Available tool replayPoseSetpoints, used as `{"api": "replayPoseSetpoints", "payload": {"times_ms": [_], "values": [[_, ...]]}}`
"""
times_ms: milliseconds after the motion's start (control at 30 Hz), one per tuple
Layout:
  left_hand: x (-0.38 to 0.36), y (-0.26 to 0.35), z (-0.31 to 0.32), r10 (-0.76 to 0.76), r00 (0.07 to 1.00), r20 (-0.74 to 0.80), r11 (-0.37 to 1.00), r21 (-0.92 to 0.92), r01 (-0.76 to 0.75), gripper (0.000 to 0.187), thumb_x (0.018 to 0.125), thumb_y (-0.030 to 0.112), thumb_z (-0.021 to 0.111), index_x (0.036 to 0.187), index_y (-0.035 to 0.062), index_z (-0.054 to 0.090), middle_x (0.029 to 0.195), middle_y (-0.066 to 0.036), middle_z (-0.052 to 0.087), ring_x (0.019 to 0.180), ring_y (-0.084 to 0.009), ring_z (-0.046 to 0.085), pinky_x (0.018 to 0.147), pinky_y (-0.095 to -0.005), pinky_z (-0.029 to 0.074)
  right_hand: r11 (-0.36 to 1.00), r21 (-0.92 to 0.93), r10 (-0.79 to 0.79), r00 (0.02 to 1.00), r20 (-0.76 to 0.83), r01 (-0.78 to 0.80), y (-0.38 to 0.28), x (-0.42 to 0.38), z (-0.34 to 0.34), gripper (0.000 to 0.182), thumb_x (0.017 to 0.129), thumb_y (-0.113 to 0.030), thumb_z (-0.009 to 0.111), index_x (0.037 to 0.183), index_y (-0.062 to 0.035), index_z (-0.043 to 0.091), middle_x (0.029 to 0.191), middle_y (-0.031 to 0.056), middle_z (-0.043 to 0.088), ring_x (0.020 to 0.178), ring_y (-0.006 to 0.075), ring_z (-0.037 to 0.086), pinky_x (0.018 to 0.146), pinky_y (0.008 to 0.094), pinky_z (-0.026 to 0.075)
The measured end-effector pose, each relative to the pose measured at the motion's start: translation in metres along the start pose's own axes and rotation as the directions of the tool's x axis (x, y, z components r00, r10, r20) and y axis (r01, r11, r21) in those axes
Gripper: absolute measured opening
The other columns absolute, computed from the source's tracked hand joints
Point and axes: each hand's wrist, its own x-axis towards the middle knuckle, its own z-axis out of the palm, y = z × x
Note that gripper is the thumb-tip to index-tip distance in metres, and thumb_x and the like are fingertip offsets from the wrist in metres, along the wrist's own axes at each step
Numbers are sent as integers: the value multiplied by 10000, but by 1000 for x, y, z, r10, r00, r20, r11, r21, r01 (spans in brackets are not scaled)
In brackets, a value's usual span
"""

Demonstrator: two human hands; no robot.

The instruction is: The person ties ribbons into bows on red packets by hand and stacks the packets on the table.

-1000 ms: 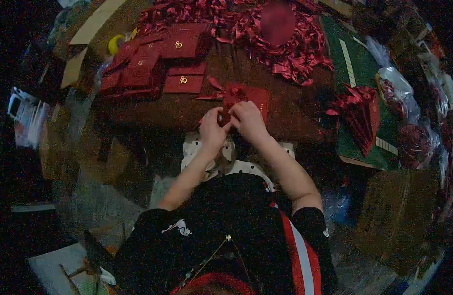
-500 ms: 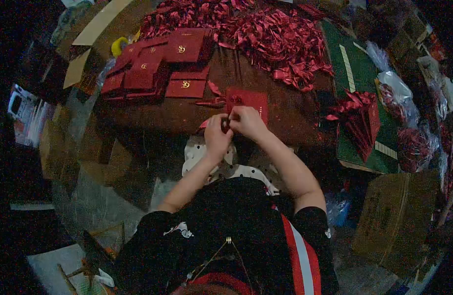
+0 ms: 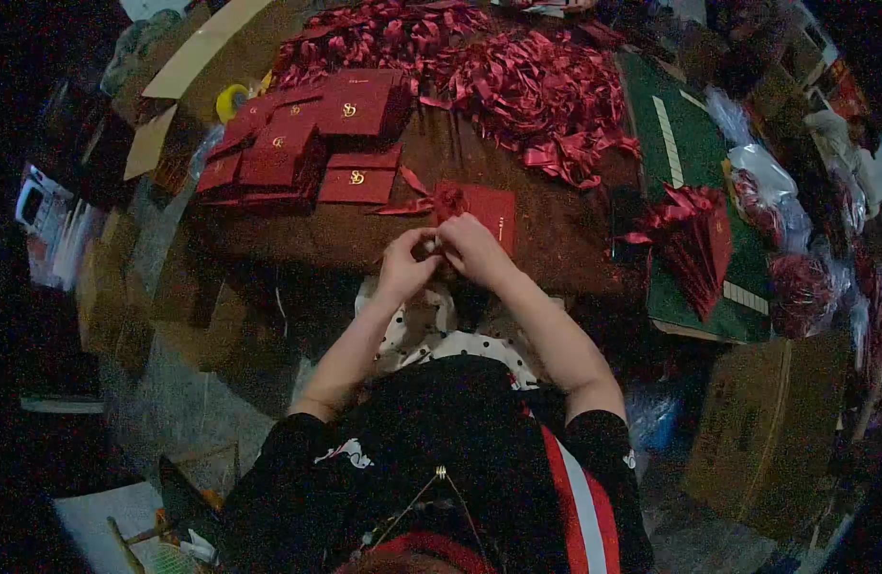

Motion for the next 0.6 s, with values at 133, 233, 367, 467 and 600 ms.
{"api": "replayPoseSetpoints", "payload": {"times_ms": [133, 233, 367, 467, 600], "values": [[3, 12, -5, -55, 998, 39, 997, 55, 52, 409, 737, 89, 762, 1130, 31, 668, 961, -121, 699, 903, -239, 671, 824, -362, 525, 997, -11, -81, 995, 60, 82, -4, 5, -9, 261, 746, -4, 659, 986, -38, 563, 965, 140, 602, 954, 377, 547, 843, 452, 465], [4, 5, -7, -17, 999, 51, 994, 113, 11, 404, 732, 74, 768, 1118, 21, 663, 937, -119, 701, 868, -210, 670, 786, -355, 527, 999, -22, -35, 986, 160, 39, -3, 14, -16, 239, 757, -23, 661, 986, -35, 590, 947, 147, 605, 933, 365, 553, 817, 446, 475], [2, 3, -3, -205, 970, 131, 976, -44, 212, 366, 762, 34, 754, 1115, 11, 663, 929, -80, 688, 854, -112, 631, 740, -309, 522, 993, 76, 84, 994, 70, -89, -6, 16, -3, 193, 791, -136, 672, 927, -37, 578, 856, 169, 640, 851, 403, 614, 712, 490, 481], [7, -25, 5, -72, 992, 99, 965, -243, 94, 421, 735, -8, 773, 1139, -32, 658, 949, -30, 695, 853, -103, 636, 771, -265, 521, 956, 160, 256, 966, -35, -248, -16, 7, 7, 129, 840, -149, 618, 923, -67, 562, 802, 156, 625, 845, 393, 613, 706, 499, 480], [15, -16, -20, -20, 962, 274, 988, -141, 61, 325, 845, 48, 713, 1160, -20, 665, 916, -38, 681, 805, -102, 611, 735, -263, 508, 934, 118, 353, 924, -144, -338, -16, -3, 5, 205, 814, -132, 669, 975, -82, 551, 841, 115, 634, 858, 356, 612, 723, 473, 481]]}}
